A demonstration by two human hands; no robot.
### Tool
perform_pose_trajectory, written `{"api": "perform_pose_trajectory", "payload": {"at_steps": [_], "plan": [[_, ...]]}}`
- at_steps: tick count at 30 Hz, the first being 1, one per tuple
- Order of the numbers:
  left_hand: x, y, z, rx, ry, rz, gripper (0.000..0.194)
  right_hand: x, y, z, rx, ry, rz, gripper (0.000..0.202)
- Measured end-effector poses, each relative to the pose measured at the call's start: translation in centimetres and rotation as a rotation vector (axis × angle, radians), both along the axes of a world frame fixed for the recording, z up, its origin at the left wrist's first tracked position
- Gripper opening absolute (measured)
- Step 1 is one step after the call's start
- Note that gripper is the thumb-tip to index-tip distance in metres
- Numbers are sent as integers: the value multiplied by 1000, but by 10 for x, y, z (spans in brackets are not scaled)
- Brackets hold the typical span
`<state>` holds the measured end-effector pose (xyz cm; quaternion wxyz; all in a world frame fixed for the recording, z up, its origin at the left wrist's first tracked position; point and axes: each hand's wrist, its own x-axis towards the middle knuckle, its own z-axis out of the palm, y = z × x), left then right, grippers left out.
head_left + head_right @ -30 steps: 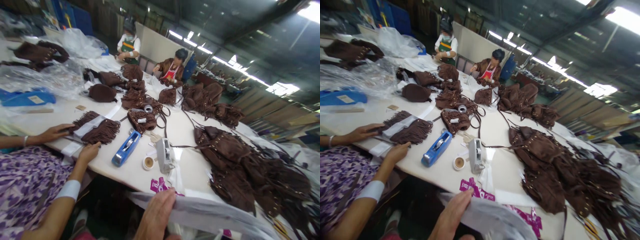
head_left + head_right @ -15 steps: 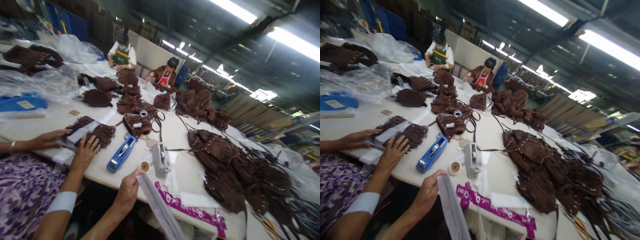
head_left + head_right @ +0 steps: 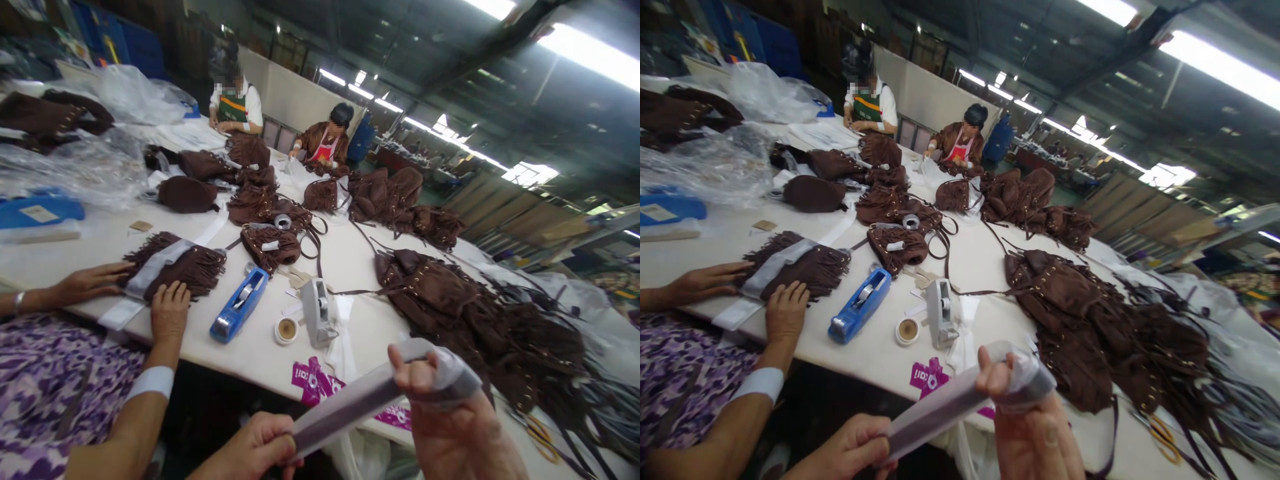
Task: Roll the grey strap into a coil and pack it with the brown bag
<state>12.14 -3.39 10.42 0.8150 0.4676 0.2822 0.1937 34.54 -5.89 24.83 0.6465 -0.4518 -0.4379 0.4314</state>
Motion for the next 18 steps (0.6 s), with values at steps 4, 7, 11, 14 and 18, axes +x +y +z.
{"api": "perform_pose_trajectory", "payload": {"at_steps": [4,7,11,14,18], "plan": [[-16,3,4,-111,7,-52,63,21,-4,-34,94,-637,55,48],[-24,3,21,-111,30,-89,64,37,-6,-54,231,-1236,162,58],[-24,2,47,-261,10,-80,65,38,3,-70,365,-1542,252,58],[-21,10,55,-353,-78,-58,61,27,3,-81,310,-1608,271,39],[-24,25,43,-320,-3,-89,50,18,-17,-84,158,-1611,410,40]]}}
